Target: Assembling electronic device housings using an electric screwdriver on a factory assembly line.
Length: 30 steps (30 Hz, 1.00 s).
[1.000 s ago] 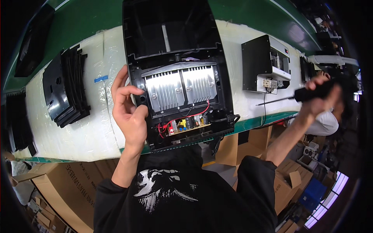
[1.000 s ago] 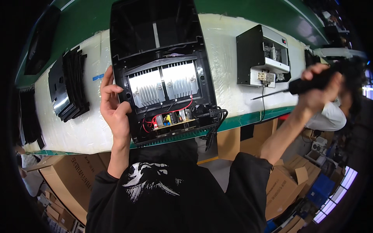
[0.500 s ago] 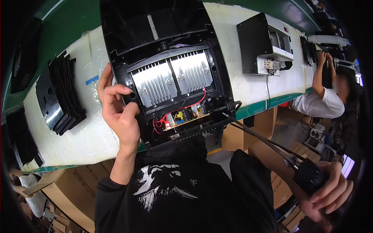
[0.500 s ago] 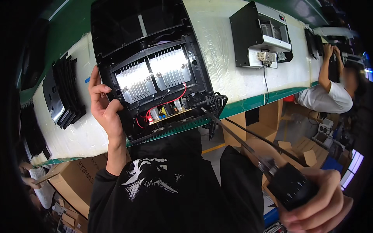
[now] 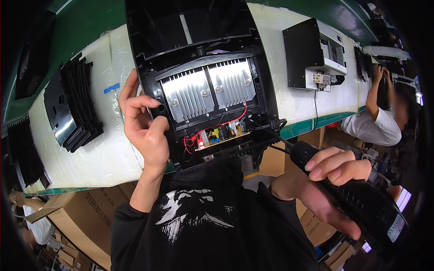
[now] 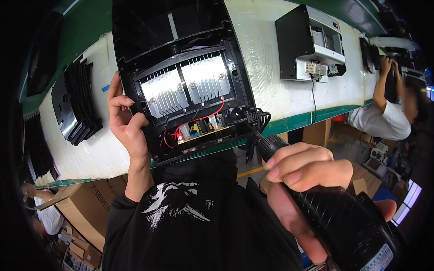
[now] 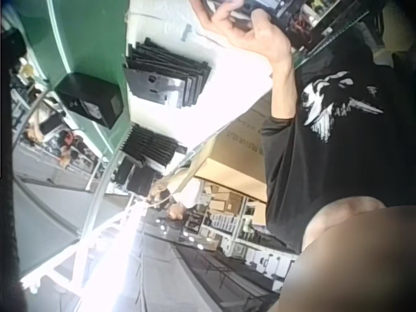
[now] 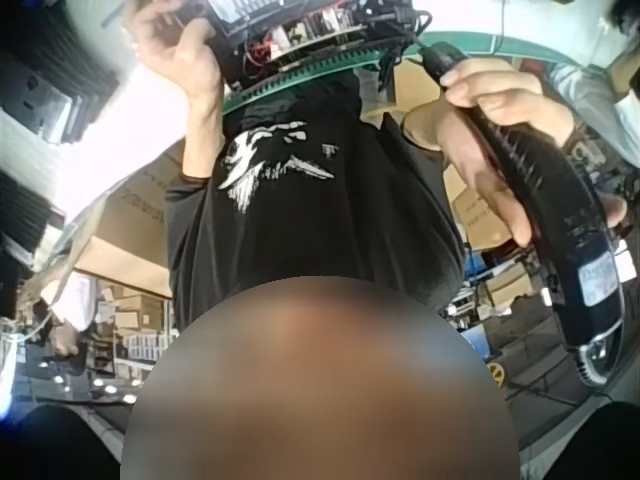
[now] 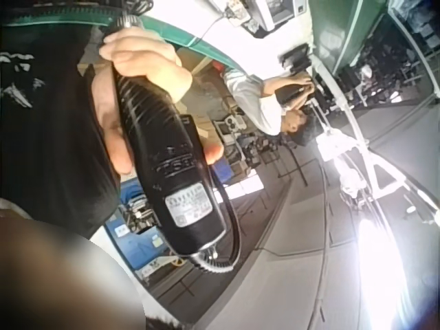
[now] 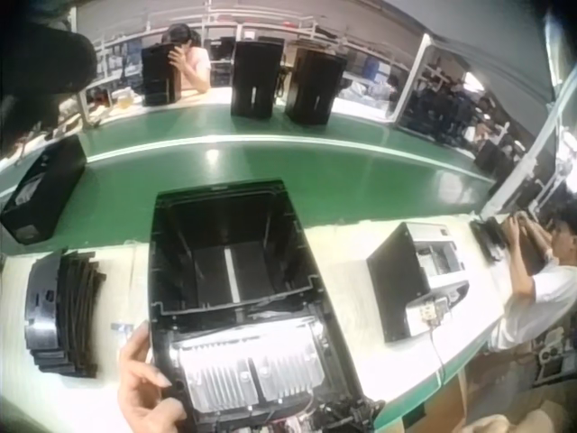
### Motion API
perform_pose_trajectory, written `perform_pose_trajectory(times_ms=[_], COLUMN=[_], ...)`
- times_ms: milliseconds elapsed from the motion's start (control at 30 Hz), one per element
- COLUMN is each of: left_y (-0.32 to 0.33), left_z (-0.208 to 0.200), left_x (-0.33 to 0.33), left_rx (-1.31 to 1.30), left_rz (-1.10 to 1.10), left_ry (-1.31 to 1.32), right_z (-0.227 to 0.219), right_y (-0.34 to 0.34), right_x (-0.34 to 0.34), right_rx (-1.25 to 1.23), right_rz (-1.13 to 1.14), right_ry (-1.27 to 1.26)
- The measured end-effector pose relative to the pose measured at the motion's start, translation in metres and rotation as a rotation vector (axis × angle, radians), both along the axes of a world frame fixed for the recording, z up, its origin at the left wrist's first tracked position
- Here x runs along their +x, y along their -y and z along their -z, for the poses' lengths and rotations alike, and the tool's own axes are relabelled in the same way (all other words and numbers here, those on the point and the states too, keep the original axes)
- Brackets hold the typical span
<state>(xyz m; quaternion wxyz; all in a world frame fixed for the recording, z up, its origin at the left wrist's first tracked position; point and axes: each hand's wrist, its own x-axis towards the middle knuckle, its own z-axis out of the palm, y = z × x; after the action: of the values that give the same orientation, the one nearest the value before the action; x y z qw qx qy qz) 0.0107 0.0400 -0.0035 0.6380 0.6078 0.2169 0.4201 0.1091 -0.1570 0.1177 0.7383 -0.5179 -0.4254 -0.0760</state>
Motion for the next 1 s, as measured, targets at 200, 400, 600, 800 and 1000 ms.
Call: perform_pose_trajectory(times_ms=[200, 400, 600, 800, 1000], left_y=[0.001, 0.001, 0.0, 0.001, 0.0], left_z=[0.0, -0.001, -0.003, -0.002, 0.002], left_x=[0.001, 0.001, 0.002, 0.003, 0.001], left_rx=[-0.006, 0.007, 0.03, 0.04, -0.005], left_rz=[0.012, 0.013, 0.015, 0.013, 0.01], left_ry=[-0.008, -0.039, -0.049, -0.029, 0.007], right_z=[0.012, 0.01, 0.013, 0.009, -0.003], right_y=[0.002, -0.004, -0.005, -0.006, 0.008], right_x=[0.0, 0.005, 0.012, 0.011, 0.012], right_rx=[0.019, 0.065, 0.039, -0.033, -0.095], right_rz=[0.033, 0.019, 0.026, 0.031, -0.051], right_ry=[0.064, 0.119, 0.094, 0.093, -0.026])
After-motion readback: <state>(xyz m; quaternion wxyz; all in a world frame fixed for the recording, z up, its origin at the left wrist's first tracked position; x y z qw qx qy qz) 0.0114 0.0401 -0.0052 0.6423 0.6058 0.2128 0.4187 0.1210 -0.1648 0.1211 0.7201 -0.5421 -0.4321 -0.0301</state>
